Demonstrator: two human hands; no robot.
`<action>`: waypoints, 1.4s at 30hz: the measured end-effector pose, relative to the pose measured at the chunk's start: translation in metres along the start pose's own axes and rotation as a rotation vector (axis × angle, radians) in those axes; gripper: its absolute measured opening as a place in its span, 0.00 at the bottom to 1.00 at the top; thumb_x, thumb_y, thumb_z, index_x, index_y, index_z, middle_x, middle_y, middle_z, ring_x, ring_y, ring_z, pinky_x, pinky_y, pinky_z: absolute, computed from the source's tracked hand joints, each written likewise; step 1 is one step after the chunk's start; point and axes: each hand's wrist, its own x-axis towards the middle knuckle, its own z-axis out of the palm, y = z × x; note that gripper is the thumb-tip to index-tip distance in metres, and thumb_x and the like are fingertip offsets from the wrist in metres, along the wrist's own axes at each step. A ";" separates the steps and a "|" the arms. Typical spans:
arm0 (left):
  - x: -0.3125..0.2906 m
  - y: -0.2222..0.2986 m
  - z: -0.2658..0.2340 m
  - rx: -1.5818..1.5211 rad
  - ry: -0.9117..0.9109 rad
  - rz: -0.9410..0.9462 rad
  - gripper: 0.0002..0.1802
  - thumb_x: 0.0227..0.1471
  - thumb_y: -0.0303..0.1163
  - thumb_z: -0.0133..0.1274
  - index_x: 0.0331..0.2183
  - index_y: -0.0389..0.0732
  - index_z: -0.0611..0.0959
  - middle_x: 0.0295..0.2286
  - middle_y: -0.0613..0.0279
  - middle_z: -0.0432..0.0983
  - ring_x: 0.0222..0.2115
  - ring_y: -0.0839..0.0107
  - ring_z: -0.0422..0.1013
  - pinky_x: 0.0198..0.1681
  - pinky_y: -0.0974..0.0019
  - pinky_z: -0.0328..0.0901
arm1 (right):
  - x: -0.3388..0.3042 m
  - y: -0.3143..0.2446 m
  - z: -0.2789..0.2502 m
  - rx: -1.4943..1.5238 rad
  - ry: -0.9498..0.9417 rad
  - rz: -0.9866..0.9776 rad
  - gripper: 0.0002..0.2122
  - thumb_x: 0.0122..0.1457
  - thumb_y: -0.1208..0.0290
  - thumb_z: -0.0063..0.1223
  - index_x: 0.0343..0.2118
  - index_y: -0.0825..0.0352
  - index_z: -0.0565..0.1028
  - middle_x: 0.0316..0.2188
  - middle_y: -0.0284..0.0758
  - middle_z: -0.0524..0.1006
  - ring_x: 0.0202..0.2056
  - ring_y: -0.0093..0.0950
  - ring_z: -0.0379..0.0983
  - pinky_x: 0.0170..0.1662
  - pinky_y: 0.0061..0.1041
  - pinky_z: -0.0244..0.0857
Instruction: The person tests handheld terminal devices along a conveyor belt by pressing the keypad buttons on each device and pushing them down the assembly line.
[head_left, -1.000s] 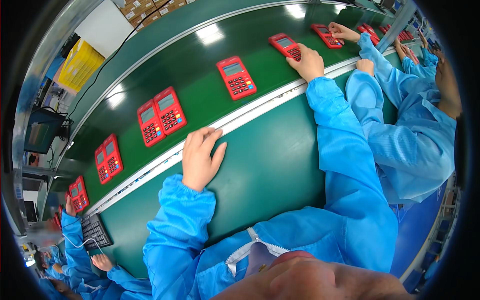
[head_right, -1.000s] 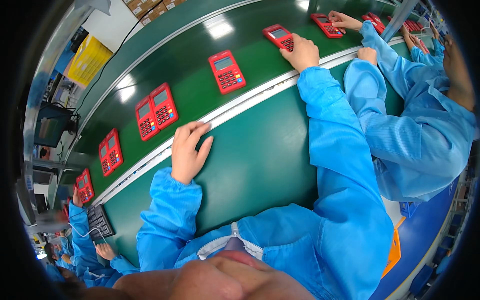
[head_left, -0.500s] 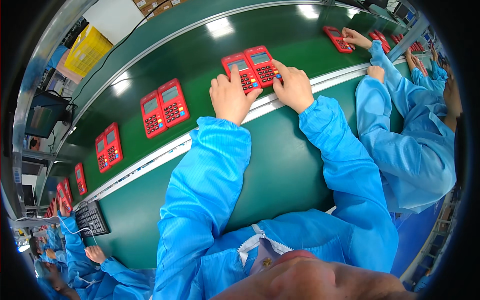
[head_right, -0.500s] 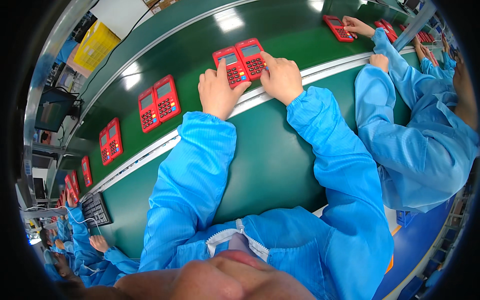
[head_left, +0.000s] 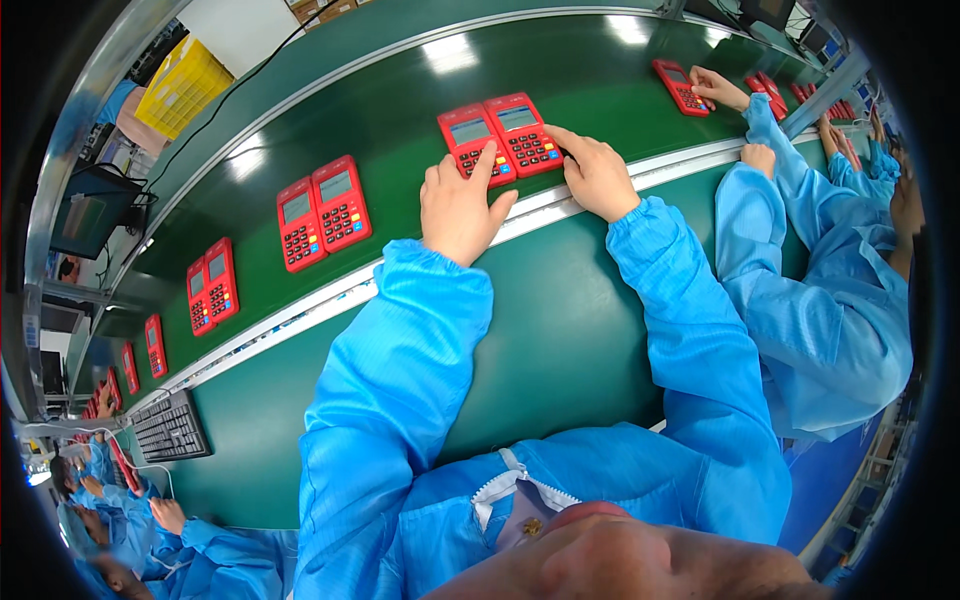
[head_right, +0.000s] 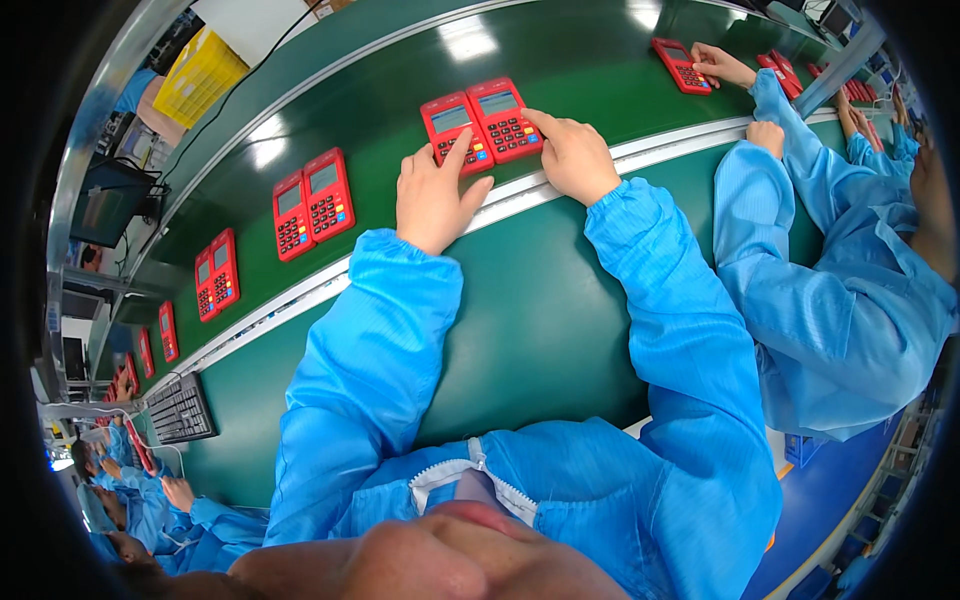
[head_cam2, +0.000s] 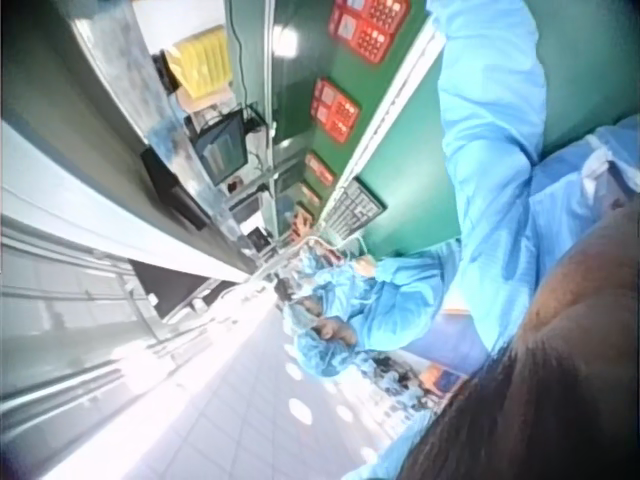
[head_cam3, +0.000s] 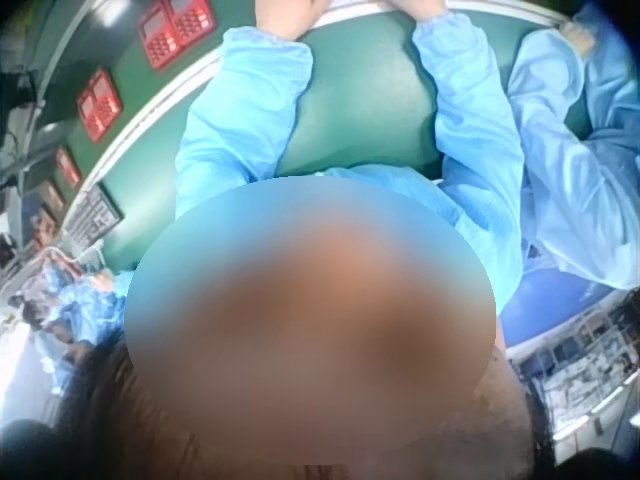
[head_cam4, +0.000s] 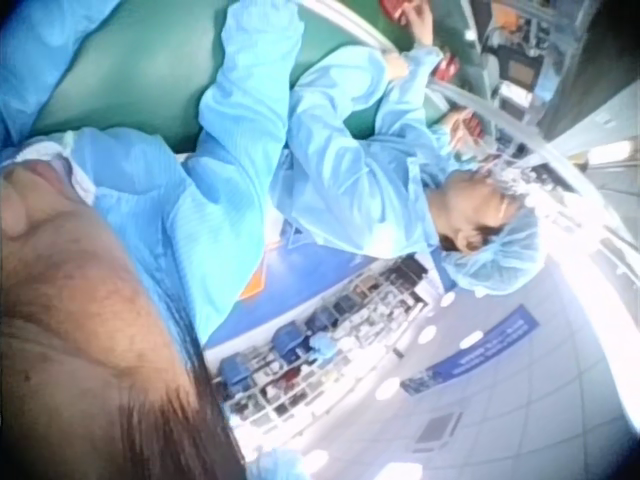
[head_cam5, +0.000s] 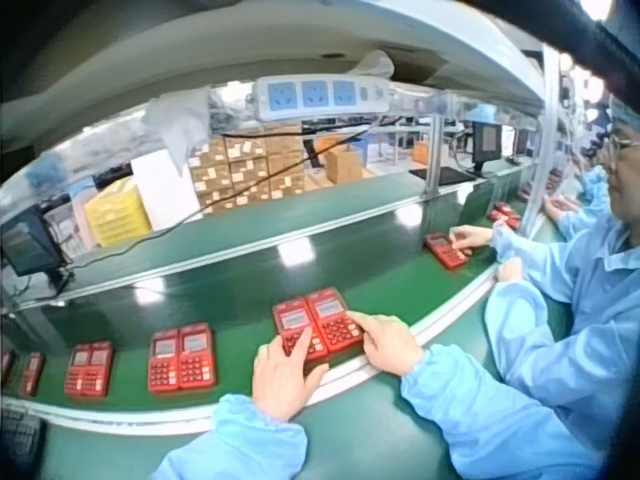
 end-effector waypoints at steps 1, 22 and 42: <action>-0.006 -0.005 0.002 -0.059 -0.033 0.009 0.41 0.53 0.48 0.64 0.65 0.49 0.70 0.53 0.36 0.70 0.53 0.43 0.67 0.59 0.49 0.63 | -0.001 0.004 0.002 0.005 -0.018 -0.012 0.24 0.57 0.82 0.46 0.58 0.61 0.74 0.39 0.44 0.82 0.41 0.43 0.79 0.47 0.43 0.70; -0.020 -0.031 -0.011 -0.128 -0.039 0.008 0.44 0.52 0.47 0.65 0.64 0.37 0.69 0.52 0.47 0.70 0.52 0.50 0.66 0.58 0.51 0.62 | -0.002 0.012 0.003 0.144 -0.080 -0.079 0.19 0.58 0.82 0.47 0.52 0.64 0.79 0.47 0.42 0.81 0.49 0.43 0.77 0.55 0.40 0.70; -0.016 -0.026 -0.022 0.105 -0.021 -0.036 0.28 0.53 0.48 0.63 0.56 0.60 0.81 0.41 0.51 0.72 0.42 0.53 0.69 0.47 0.51 0.67 | 0.003 -0.005 0.004 0.164 -0.171 -0.183 0.22 0.55 0.83 0.50 0.55 0.66 0.75 0.51 0.43 0.79 0.53 0.43 0.75 0.58 0.40 0.68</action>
